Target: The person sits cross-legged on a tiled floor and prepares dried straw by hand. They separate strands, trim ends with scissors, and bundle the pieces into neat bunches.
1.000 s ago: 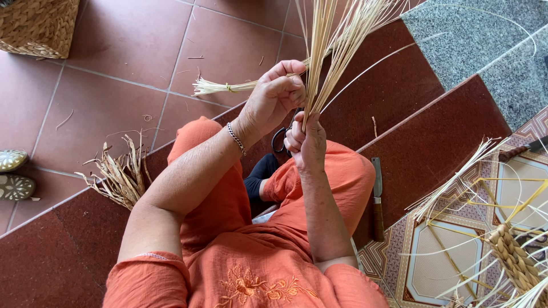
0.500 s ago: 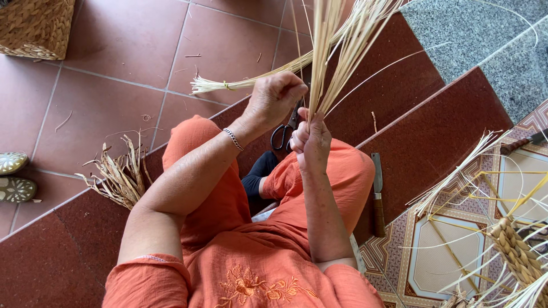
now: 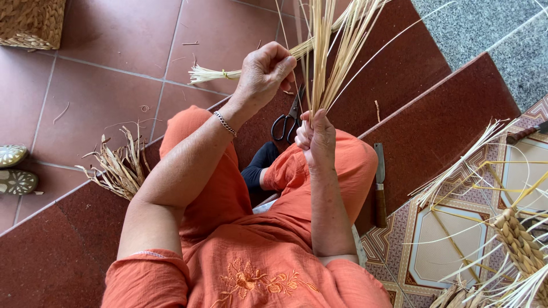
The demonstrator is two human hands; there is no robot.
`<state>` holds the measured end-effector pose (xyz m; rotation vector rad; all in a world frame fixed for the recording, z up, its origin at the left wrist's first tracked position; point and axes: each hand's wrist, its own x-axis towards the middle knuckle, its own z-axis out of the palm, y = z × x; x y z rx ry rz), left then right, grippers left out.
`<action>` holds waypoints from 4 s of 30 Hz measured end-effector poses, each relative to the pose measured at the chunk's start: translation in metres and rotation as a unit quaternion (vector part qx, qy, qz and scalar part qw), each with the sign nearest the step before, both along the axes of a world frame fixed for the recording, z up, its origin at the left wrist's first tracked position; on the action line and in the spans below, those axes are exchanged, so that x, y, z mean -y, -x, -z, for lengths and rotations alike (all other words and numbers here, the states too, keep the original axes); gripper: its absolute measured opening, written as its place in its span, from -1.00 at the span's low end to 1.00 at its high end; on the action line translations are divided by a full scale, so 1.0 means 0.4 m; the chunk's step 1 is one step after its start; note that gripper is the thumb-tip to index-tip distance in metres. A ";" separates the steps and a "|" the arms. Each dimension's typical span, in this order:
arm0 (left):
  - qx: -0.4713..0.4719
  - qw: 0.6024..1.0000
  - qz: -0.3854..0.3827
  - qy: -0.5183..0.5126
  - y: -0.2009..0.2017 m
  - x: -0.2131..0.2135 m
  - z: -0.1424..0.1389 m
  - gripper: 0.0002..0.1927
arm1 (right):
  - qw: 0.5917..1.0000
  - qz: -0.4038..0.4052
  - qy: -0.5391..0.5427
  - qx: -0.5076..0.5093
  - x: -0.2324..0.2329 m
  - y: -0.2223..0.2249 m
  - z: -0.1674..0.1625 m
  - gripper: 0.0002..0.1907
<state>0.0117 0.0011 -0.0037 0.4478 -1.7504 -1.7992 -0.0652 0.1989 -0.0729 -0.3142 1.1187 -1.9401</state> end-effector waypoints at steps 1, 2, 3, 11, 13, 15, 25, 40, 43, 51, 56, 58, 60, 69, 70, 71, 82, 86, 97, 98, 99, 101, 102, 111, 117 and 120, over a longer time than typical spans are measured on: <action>-0.003 1.000 0.007 -0.010 0.001 -0.006 0.004 -0.89 | 1.000 -0.011 0.005 0.008 0.002 -0.005 -0.003 -0.46; -0.007 1.000 0.013 -0.019 0.004 -0.011 0.007 -0.89 | 1.000 -0.022 0.010 0.016 0.003 -0.010 -0.006 -0.47; -0.021 1.000 0.005 -0.011 0.008 -0.017 0.010 -0.89 | 0.999 -0.033 0.014 0.025 0.004 -0.014 -0.009 -0.48; -0.002 1.000 0.002 -0.002 0.015 -0.038 0.011 -0.91 | 0.996 -0.045 0.056 0.050 0.006 -0.020 -0.017 -0.55; -0.006 0.999 0.039 0.004 0.009 -0.033 0.006 -0.90 | 0.995 -0.043 0.062 0.060 0.003 -0.017 -0.016 -0.54; -0.004 0.998 0.060 0.020 0.008 -0.030 -0.002 -0.90 | 0.993 -0.052 0.076 0.071 0.000 -0.011 -0.015 -0.54; 0.004 0.943 0.039 0.330 -0.011 -0.051 -0.025 -0.90 | 0.981 -0.097 0.125 0.109 -0.002 0.009 0.005 -0.54; 0.084 0.958 0.239 0.134 -0.026 -0.006 -0.026 -0.45 | 0.993 0.038 -0.003 -0.115 0.004 -0.012 0.018 -0.56; -0.016 0.977 0.211 0.037 0.000 -0.040 -0.003 -0.61 | 0.990 0.014 -0.008 -0.140 0.005 -0.033 0.015 -0.56; 0.081 0.988 0.119 -0.060 0.004 -0.070 -0.023 -0.81 | 0.984 0.030 -0.019 -0.175 0.014 -0.051 -0.020 -0.52; 0.100 0.987 0.115 -0.058 -0.001 -0.076 -0.043 -0.82 | 0.980 0.055 -0.032 -0.189 0.009 -0.057 -0.016 -0.51; 0.079 0.984 0.136 -0.083 -0.002 -0.073 -0.045 -0.81 | 0.983 0.068 -0.022 -0.172 0.007 -0.055 -0.010 -0.52; 0.070 0.982 0.148 -0.097 -0.004 -0.072 -0.045 -0.80 | 0.985 0.081 -0.012 -0.152 0.004 -0.052 -0.004 -0.50; 0.050 0.975 0.179 -0.119 -0.010 -0.070 -0.038 -0.75 | 0.989 0.098 0.004 -0.113 -0.003 -0.051 0.005 -0.53; 0.053 0.973 0.182 -0.130 -0.010 -0.070 -0.037 -0.74 | 0.989 0.099 0.009 -0.109 -0.003 -0.050 0.006 -0.52; 0.055 0.971 0.184 -0.140 -0.010 -0.070 -0.036 -0.74 | 0.989 0.099 0.013 -0.105 -0.003 -0.048 0.007 -0.52; 0.023 0.967 0.195 -0.161 0.013 -0.069 -0.026 -0.70 | 0.989 0.088 0.034 -0.111 0.002 -0.021 0.026 -0.53; 0.019 0.967 0.202 -0.156 0.009 -0.068 -0.024 -0.69 | 0.984 0.093 0.016 -0.151 0.002 -0.020 0.022 -0.58; -0.001 0.969 0.229 -0.091 0.011 -0.080 -0.014 -0.55 | 0.976 0.083 -0.019 -0.200 -0.001 -0.034 0.018 -0.63; 0.007 0.964 0.245 -0.100 0.011 -0.079 -0.012 -0.60 | 0.979 0.074 -0.006 -0.192 0.001 -0.032 0.015 -0.64; 0.025 0.965 0.245 -0.085 0.011 -0.078 -0.010 -0.62 | 0.981 0.064 0.006 -0.184 0.002 -0.032 0.014 -0.64; 0.061 0.966 0.246 -0.054 0.010 -0.078 -0.008 -0.66 | 0.983 0.061 0.009 -0.174 0.004 -0.031 0.009 -0.61; 0.055 0.965 0.251 -0.062 0.009 -0.079 -0.008 -0.64 | 0.984 0.059 0.009 -0.168 0.004 -0.031 0.007 -0.60; 0.032 0.973 0.214 -0.086 0.002 -0.083 -0.057 -0.58 | 0.991 -0.074 -0.011 -0.112 0.002 -0.044 -0.027 -0.44; -0.020 0.966 0.193 -0.172 -0.010 -0.081 -0.052 -0.65 | 0.978 -0.204 0.034 -0.010 0.028 -0.044 -0.055 -0.28; -0.075 0.969 0.143 -0.187 -0.002 -0.067 -0.032 -0.69 | 0.982 -0.177 0.013 0.065 0.063 -0.060 -0.057 -0.23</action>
